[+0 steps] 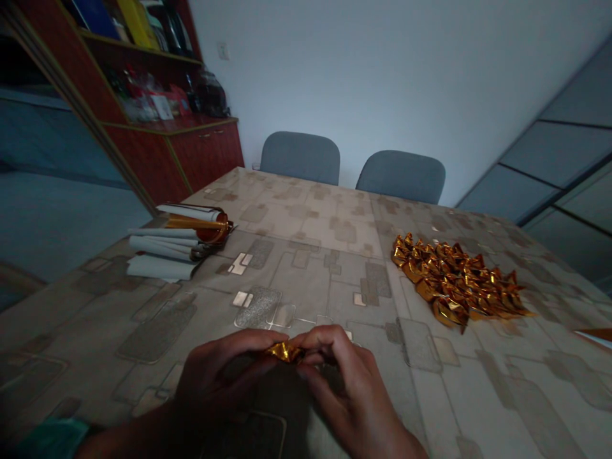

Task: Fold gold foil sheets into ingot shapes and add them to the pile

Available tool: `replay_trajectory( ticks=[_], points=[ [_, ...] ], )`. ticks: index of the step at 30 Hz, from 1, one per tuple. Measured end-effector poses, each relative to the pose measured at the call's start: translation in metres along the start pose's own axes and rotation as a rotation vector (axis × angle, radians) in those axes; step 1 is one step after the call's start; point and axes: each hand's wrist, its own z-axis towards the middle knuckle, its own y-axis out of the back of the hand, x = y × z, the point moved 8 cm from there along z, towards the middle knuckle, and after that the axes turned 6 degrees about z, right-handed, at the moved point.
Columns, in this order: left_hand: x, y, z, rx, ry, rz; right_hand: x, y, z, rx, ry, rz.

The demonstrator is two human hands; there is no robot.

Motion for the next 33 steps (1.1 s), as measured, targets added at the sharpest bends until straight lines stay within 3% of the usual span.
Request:
replay_trajectory(
  ticks=[5, 12, 16, 19, 24, 28, 33],
  points=[
    [0.019, -0.004, -0.002, -0.063, 0.186, -0.286, 0.006, 0.002, 0.0, -0.019, 0.078, -0.116],
    [0.013, -0.01, 0.007, -0.027, 0.148, -0.467, 0.01, -0.005, 0.0, 0.048, 0.172, -0.22],
    [0.015, -0.011, 0.011, -0.046, 0.211, -0.55, 0.012, -0.006, 0.0, 0.049, 0.178, -0.221],
    [0.021, -0.012, 0.009, -0.07, 0.316, -0.593, 0.01, -0.006, 0.001, 0.043, 0.155, -0.216],
    [0.036, -0.029, 0.0, 0.027, 0.552, -0.712, 0.008, -0.006, 0.001, 0.0, 0.144, -0.211],
    [0.049, -0.032, -0.002, -0.004, 0.561, -0.706, 0.006, -0.006, 0.001, -0.015, 0.123, -0.223],
    [0.051, -0.041, -0.002, 0.067, 0.584, -0.819, 0.007, -0.008, 0.0, -0.006, 0.121, -0.216]
  ],
)
